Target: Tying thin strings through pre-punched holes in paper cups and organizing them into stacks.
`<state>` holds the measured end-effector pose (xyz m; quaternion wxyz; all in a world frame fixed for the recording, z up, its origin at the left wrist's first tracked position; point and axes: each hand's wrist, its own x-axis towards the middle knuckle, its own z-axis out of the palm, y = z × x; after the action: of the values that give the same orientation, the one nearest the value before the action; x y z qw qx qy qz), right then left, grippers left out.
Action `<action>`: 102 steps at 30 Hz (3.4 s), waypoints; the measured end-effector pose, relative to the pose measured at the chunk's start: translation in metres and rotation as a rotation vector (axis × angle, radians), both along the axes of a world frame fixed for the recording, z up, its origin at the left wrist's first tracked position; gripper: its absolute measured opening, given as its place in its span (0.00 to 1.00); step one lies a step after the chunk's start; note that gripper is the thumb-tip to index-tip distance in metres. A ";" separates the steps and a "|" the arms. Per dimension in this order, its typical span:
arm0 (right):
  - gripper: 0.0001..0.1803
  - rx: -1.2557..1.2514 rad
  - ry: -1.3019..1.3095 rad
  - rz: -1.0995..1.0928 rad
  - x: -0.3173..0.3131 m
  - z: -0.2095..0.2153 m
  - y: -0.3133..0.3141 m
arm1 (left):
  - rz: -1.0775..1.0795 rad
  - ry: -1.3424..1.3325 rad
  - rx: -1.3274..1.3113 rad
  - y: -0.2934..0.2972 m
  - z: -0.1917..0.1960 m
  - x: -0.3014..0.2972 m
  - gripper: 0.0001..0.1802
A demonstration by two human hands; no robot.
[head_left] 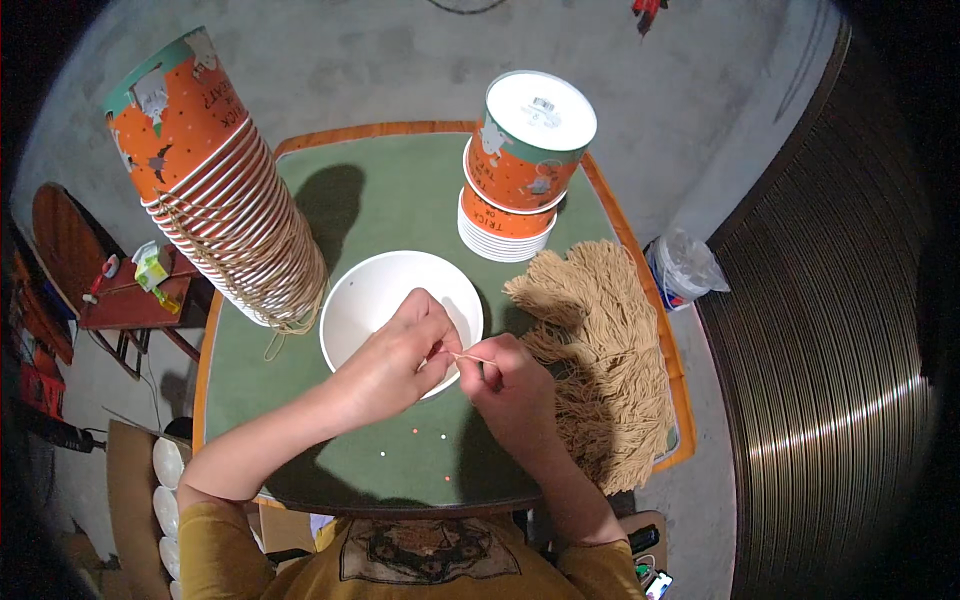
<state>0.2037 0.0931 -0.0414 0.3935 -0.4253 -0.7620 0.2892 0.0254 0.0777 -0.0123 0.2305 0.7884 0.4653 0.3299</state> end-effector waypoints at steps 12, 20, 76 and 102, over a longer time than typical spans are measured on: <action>0.07 0.095 0.075 -0.007 -0.002 -0.005 -0.002 | 0.168 -0.162 -0.118 -0.007 0.005 0.012 0.04; 0.07 0.083 0.233 0.004 -0.003 -0.019 -0.005 | 0.128 -0.382 -0.354 -0.003 -0.002 0.010 0.05; 0.06 -0.474 0.679 0.210 -0.013 -0.054 -0.019 | 0.057 0.021 -0.007 -0.005 0.000 0.017 0.06; 0.05 -0.151 0.295 -0.050 -0.009 -0.054 -0.034 | -0.041 0.269 0.212 -0.010 0.006 0.005 0.10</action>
<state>0.1950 0.0595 -0.0953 0.4751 -0.4253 -0.6613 0.3950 0.0302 0.0677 -0.0068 0.0884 0.8547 0.4384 0.2636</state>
